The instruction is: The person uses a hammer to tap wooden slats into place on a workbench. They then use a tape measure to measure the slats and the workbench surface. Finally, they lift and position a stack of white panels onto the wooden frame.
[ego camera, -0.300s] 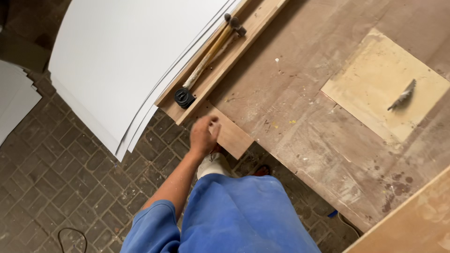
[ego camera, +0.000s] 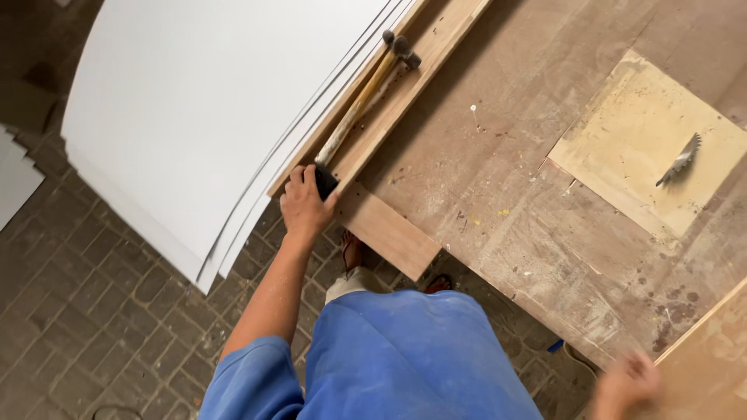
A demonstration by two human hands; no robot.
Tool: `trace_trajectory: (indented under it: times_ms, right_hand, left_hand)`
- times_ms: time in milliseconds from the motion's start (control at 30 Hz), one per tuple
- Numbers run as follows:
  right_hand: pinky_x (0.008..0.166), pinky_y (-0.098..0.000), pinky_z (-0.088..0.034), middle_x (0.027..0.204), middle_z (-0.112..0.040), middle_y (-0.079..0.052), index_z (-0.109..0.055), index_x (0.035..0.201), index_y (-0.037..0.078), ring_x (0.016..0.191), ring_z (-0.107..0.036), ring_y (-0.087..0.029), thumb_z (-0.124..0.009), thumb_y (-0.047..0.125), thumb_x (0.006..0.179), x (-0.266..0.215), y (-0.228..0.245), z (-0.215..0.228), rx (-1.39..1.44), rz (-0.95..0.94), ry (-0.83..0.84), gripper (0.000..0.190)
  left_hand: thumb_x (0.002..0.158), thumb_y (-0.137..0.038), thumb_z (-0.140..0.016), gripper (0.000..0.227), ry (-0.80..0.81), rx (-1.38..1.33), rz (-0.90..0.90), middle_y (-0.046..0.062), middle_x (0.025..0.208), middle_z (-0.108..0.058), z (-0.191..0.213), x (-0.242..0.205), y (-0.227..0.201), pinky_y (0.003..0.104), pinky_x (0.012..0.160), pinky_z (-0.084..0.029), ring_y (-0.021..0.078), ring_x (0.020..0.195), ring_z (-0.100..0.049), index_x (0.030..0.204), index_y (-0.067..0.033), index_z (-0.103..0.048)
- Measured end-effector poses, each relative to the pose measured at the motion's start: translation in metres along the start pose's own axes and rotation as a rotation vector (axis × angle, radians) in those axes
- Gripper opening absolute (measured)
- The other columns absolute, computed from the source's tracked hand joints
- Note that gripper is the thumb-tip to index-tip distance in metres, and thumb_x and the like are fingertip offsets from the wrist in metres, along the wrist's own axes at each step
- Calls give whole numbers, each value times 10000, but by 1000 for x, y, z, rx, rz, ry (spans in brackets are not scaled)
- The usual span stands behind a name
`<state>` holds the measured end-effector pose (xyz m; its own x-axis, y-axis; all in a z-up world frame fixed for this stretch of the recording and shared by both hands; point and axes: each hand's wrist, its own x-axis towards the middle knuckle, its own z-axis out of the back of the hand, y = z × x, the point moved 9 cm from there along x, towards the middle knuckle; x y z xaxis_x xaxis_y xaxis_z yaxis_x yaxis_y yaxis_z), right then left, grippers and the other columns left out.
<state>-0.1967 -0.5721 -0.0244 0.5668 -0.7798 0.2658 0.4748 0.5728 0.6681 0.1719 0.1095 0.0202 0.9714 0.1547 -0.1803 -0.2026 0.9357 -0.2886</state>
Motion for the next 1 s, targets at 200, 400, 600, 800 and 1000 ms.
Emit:
trace_trajectory:
  times_ms: [200, 400, 600, 800, 1000]
  right_hand:
    - [810, -413, -575, 1059, -725, -208, -738, 1158, 42, 944, -728, -357, -789, 131, 868, -119, 263, -203, 9, 51, 562, 308]
    - [935, -463, -565, 1334, -574, -412, -400, 1473, -164, 1201, -626, -458, -995, 412, 705, -206, 191, -293, 140, -694, 863, 1129]
    - [1028, -508, -505, 1320, -604, -289, -485, 1419, -5, 1229, -634, -421, -811, 235, 887, -176, 311, -250, 246, -486, 598, 669]
    - [814, -550, -622, 1095, -749, -174, -533, 1463, 175, 1041, -741, -367, -555, 720, 862, -194, 425, -287, 1369, -1005, 991, 811]
    - [549, -241, -556, 1024, -730, -137, -695, 1089, 174, 794, -722, -280, -665, 380, 946, -125, 236, -249, 1174, -1138, 373, 252]
  left_hand:
    - [814, -608, -782, 857, 200, -88, -101, 147, 1279, -597, 7, 36, 24, 525, 870, -574, 402, 1150, -664, 1476, -164, -467]
    - [864, -660, -633, 726, 301, -333, -116, 166, 1140, -665, -9, 55, 48, 526, 857, -557, 415, 1069, -691, 1382, -158, -551]
    - [850, -451, -761, 563, 393, -763, -199, 198, 1136, -752, 36, 25, -5, 527, 855, -589, 433, 1061, -717, 1343, -203, -648]
    - [914, -533, -657, 541, 591, -607, -661, 170, 1055, -775, 37, -12, -117, 575, 860, -543, 444, 1004, -717, 1369, -241, -639]
    - [890, -372, -733, 620, 137, 113, -459, 151, 1296, -621, -36, 125, -44, 494, 885, -540, 344, 1140, -642, 1413, -131, -505]
